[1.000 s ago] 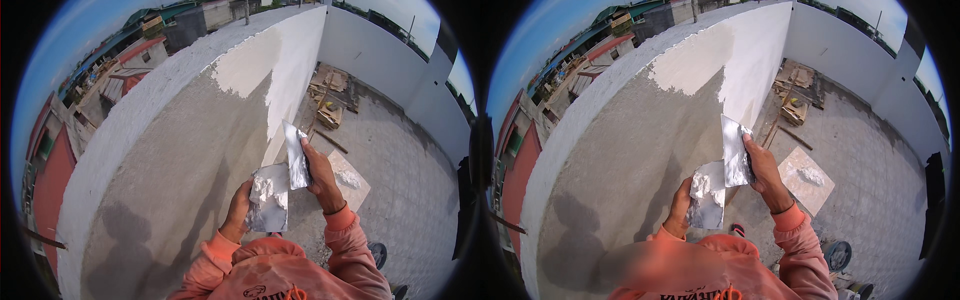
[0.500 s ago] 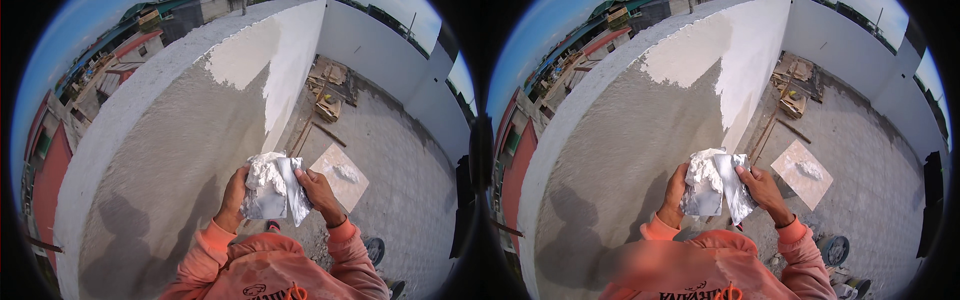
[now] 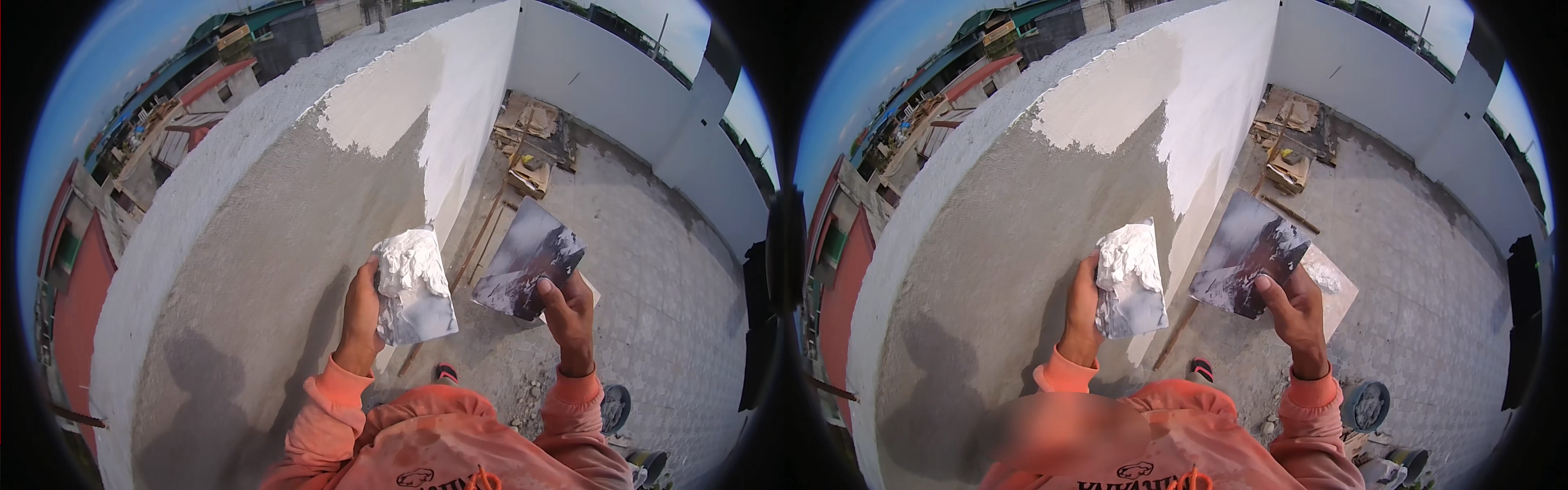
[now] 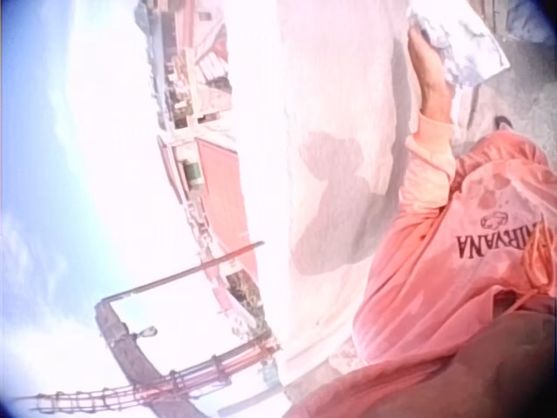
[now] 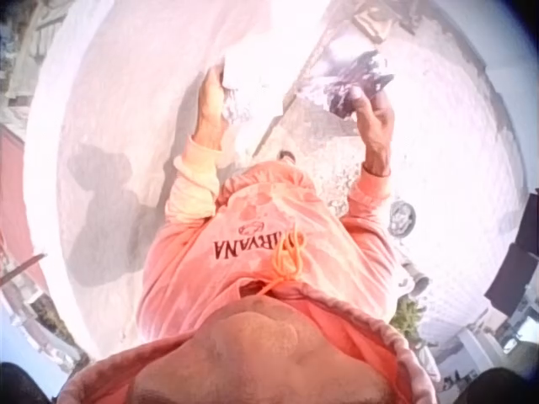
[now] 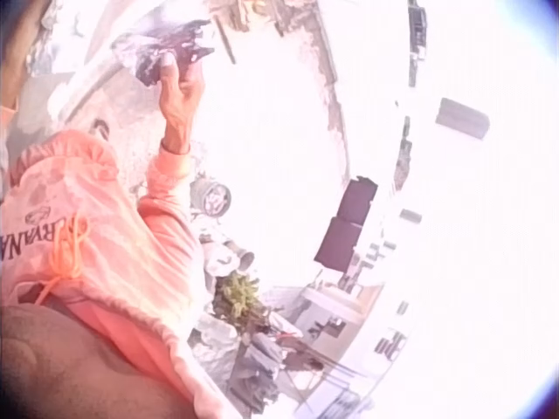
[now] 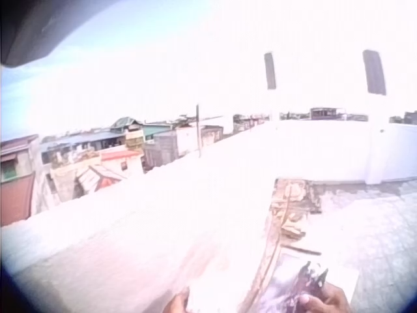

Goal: The person applies wall filler to a concrete wall using a putty knife.

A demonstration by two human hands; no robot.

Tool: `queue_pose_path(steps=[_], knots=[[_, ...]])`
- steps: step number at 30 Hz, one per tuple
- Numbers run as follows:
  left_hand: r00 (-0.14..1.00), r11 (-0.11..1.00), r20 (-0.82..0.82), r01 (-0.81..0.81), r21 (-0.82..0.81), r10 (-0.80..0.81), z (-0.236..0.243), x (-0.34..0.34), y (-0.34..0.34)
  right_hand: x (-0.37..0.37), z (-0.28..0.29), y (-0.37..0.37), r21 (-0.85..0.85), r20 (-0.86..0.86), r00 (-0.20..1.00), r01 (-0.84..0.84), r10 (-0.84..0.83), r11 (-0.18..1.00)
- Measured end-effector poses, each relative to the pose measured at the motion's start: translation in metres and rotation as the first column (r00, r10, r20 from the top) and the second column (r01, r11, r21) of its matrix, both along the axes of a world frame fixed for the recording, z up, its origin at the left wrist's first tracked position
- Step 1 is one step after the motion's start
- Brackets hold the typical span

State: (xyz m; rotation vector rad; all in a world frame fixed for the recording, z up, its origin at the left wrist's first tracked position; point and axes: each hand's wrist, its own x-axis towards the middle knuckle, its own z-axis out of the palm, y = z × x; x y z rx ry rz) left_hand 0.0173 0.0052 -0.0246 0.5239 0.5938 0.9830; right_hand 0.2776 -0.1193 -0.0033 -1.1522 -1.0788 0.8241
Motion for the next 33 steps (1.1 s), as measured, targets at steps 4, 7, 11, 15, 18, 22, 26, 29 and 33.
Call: queue_pose_path(steps=[4, 7, 11, 15, 18, 22, 26, 29, 33], knots=[[0.999, 0.999, -0.038, -0.029, -0.038, 0.027, 0.005, 0.005, -0.008, -0.037, 0.007, 0.003, 0.413, 0.384, 0.857, 0.172, -0.343, 0.894], [0.999, 1.0, 0.054, 0.004, -0.017, -0.003, -0.004, 0.01, -0.007, -0.059, 0.01, 0.019, 0.659, 0.484, 0.762, 0.006, -0.43, 0.752], [0.996, 0.998, 0.084, 0.036, -0.048, -0.032, 0.004, 0.016, -0.01, -0.064, -0.005, 0.023, 0.561, 0.618, 0.755, -0.228, -0.22, 0.795], [0.997, 0.999, 0.068, 0.034, 0.018, -0.035, 0.007, 0.018, -0.012, -0.066, -0.017, 0.027, 0.539, 0.685, 0.69, -0.264, -0.233, 0.8], [1.0, 0.998, 0.003, 0.026, 0.056, -0.026, 0.002, 0.013, -0.013, -0.062, -0.034, 0.032, 0.525, 0.712, 0.649, -0.239, -0.268, 0.816], [0.99, 0.999, -0.14, -0.031, 0.039, 0.036, 0.004, 0.009, -0.016, -0.046, -0.069, 0.042, 0.465, 0.752, 0.596, -0.179, -0.281, 0.867], [0.996, 0.998, -0.089, -0.027, 0.057, 0.032, 0.006, 0.002, -0.016, -0.017, -0.086, 0.04, 0.295, 0.788, 0.585, -0.085, -0.192, 0.952], [0.997, 0.997, -0.073, -0.017, 0.081, 0.023, 0.008, -0.005, -0.012, -0.009, -0.068, 0.03, 0.048, 0.533, 0.832, 0.152, -0.154, 0.987], [0.999, 0.999, 0.015, 0.05, 0.018, -0.05, 0.001, -0.01, -0.011, -0.019, 0.0, 0.041, -0.069, -0.419, 0.892, 0.154, -0.169, 0.986]])
